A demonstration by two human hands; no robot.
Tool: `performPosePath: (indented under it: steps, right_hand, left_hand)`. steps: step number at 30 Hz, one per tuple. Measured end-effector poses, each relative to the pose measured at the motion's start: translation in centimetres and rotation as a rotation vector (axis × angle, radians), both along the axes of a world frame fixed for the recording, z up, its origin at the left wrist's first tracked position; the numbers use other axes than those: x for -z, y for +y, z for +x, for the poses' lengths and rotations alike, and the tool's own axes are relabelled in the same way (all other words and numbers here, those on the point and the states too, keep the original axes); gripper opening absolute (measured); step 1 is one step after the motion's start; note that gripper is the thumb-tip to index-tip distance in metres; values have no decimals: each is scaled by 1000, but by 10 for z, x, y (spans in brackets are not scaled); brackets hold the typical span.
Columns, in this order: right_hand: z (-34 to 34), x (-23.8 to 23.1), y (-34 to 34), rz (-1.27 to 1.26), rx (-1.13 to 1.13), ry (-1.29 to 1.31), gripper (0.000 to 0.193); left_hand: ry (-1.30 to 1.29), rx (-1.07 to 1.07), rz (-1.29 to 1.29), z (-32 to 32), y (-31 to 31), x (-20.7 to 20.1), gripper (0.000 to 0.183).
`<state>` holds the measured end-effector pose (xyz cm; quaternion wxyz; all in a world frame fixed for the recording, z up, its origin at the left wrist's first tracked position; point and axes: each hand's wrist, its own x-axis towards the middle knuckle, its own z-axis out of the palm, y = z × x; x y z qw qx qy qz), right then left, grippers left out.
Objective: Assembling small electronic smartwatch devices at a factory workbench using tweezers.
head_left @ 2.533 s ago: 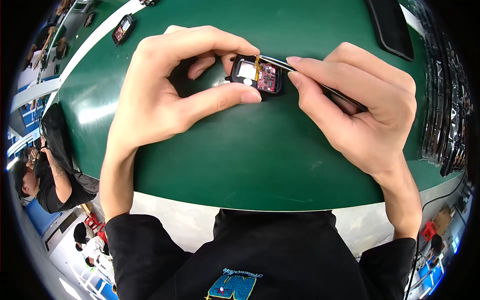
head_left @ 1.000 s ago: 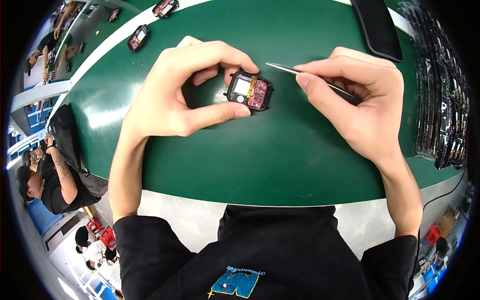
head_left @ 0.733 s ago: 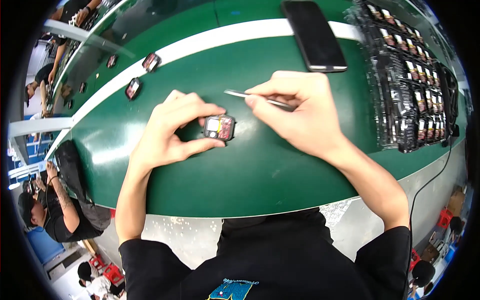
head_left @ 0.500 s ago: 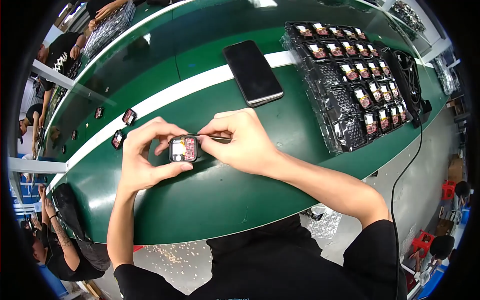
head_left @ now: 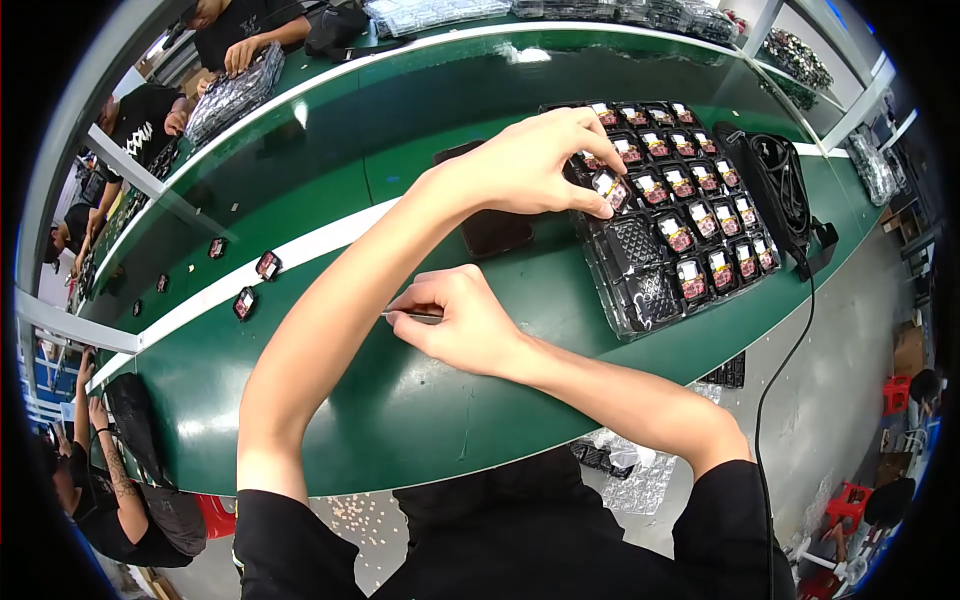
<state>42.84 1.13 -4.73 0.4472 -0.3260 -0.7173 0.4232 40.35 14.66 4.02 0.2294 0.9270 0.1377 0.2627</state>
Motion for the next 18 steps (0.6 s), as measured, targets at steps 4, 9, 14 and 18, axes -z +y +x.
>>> performPosePath:
  steps: [4, 9, 14, 18]
  right_hand:
    - [0, -2, 1, -3, -14, -2, 17]
    - [2, -1, 1, -34, -21, 26, 16]
    - [-3, -3, -1, -61, 7, -27, 14]
    - [-3, -3, -4, -90, 25, -7, 12]
  left_hand:
    - [12, -78, 39, -19, -7, 7, 46]
    - [81, -311, 100, -115, -24, -7, 36]
    - [402, -701, -20, -246, -43, -7, 36]
    - [553, -931, 100, -300, -82, 8, 54]
